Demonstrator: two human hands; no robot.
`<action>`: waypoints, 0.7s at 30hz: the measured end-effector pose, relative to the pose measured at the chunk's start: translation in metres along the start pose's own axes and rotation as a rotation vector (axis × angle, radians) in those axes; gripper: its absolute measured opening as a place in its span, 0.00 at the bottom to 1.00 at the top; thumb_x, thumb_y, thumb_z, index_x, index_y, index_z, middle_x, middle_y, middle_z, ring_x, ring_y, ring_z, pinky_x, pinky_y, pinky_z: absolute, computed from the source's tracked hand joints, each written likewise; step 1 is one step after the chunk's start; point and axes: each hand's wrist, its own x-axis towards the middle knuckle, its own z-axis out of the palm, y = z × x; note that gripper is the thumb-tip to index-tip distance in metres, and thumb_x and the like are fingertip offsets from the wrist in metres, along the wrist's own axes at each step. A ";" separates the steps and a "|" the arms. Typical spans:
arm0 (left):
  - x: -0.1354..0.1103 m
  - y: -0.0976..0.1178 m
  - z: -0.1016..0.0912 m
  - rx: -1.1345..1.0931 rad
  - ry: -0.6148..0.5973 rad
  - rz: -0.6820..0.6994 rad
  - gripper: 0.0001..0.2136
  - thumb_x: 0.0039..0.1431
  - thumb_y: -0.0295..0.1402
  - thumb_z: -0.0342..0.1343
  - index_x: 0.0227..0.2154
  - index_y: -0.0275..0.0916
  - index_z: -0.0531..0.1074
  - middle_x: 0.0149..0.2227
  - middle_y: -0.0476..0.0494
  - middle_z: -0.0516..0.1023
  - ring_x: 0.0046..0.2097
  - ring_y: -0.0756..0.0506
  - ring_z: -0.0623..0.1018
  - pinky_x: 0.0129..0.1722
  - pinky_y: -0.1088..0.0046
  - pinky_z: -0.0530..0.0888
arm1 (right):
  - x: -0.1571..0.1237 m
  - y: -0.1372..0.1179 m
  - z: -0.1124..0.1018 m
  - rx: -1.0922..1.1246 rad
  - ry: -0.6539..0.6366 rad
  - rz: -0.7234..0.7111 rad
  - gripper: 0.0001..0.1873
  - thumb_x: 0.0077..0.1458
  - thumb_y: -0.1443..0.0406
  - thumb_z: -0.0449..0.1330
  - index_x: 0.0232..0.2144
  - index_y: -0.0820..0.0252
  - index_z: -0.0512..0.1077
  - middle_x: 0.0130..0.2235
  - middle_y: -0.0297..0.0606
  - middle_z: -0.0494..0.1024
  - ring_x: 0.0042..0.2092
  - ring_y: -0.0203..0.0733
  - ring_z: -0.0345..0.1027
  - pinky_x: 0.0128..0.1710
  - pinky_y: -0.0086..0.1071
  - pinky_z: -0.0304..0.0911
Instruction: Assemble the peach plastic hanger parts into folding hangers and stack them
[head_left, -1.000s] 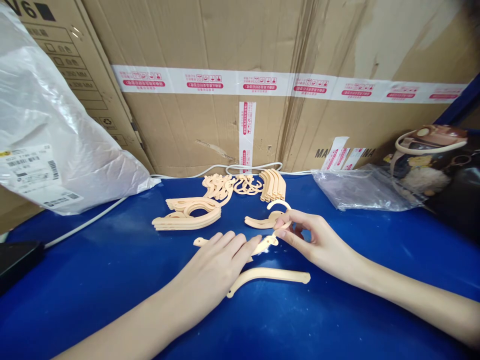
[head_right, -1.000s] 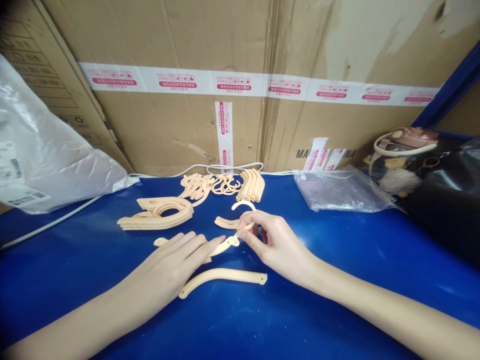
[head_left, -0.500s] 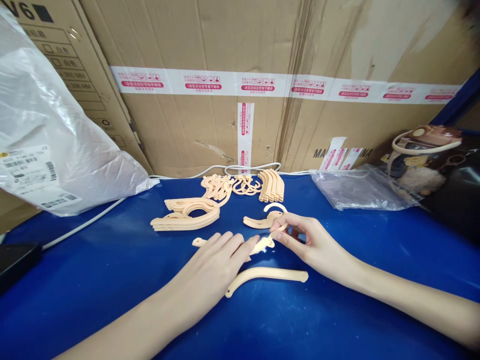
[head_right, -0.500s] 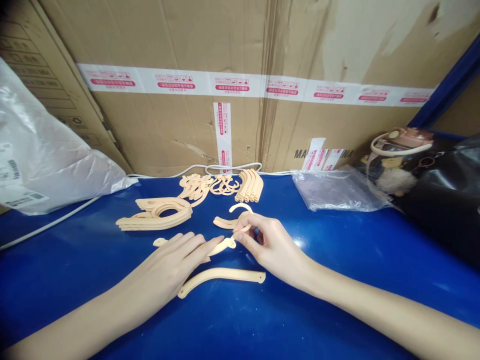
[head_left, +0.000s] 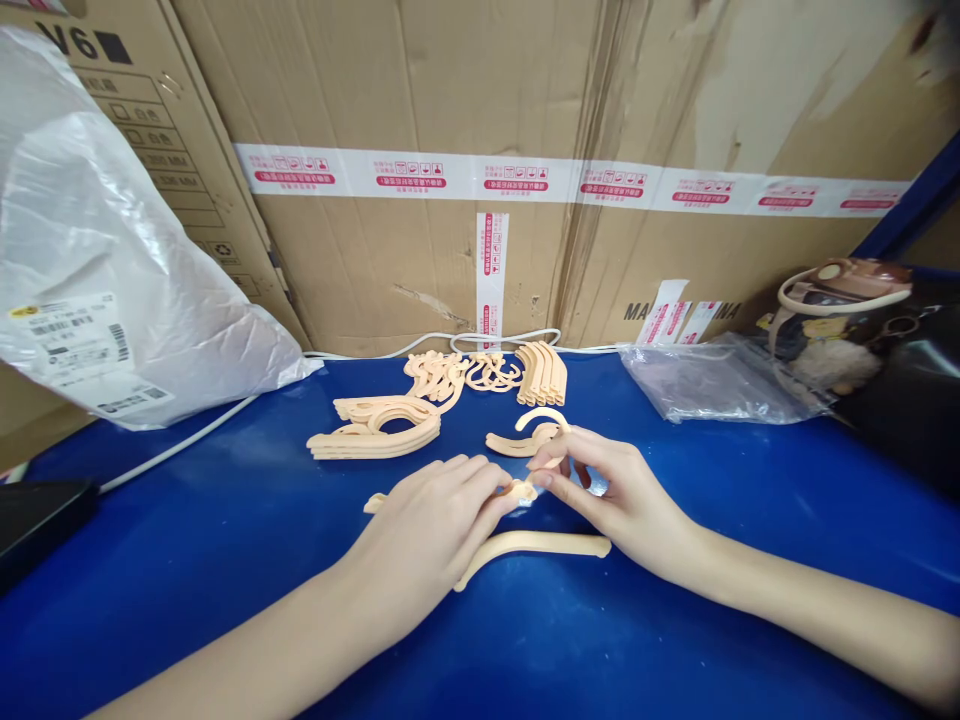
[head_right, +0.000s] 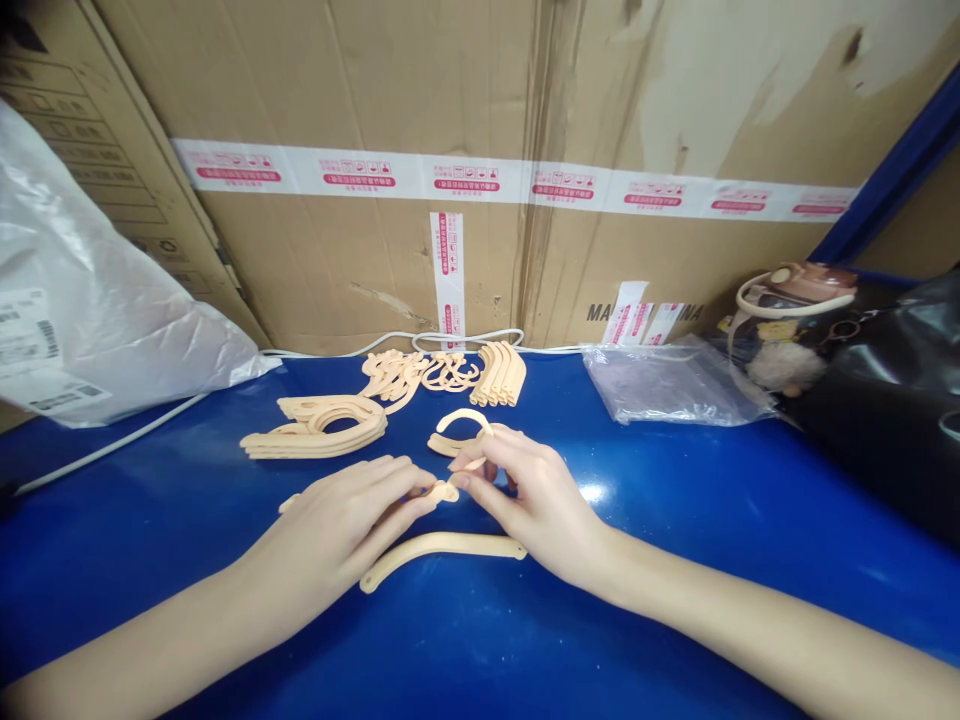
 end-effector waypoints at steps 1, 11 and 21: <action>0.001 0.001 -0.002 -0.076 -0.014 -0.048 0.12 0.68 0.34 0.43 0.36 0.40 0.71 0.34 0.49 0.74 0.37 0.46 0.73 0.36 0.71 0.66 | 0.000 0.000 0.000 -0.005 0.002 -0.009 0.05 0.62 0.65 0.56 0.34 0.57 0.71 0.35 0.34 0.75 0.38 0.38 0.68 0.39 0.31 0.62; 0.017 0.000 -0.009 -0.591 -0.123 -0.221 0.10 0.64 0.39 0.49 0.34 0.39 0.72 0.29 0.53 0.73 0.28 0.51 0.69 0.27 0.77 0.62 | -0.008 0.002 -0.003 -0.075 -0.068 -0.035 0.23 0.62 0.63 0.56 0.56 0.53 0.55 0.40 0.34 0.73 0.38 0.37 0.67 0.39 0.31 0.64; 0.011 -0.015 -0.005 -0.753 -0.033 -0.327 0.08 0.61 0.36 0.51 0.29 0.38 0.66 0.27 0.53 0.67 0.27 0.52 0.67 0.26 0.77 0.64 | -0.011 0.000 0.000 -0.462 -0.312 -0.289 0.15 0.62 0.56 0.54 0.45 0.58 0.71 0.42 0.42 0.73 0.41 0.44 0.66 0.40 0.37 0.61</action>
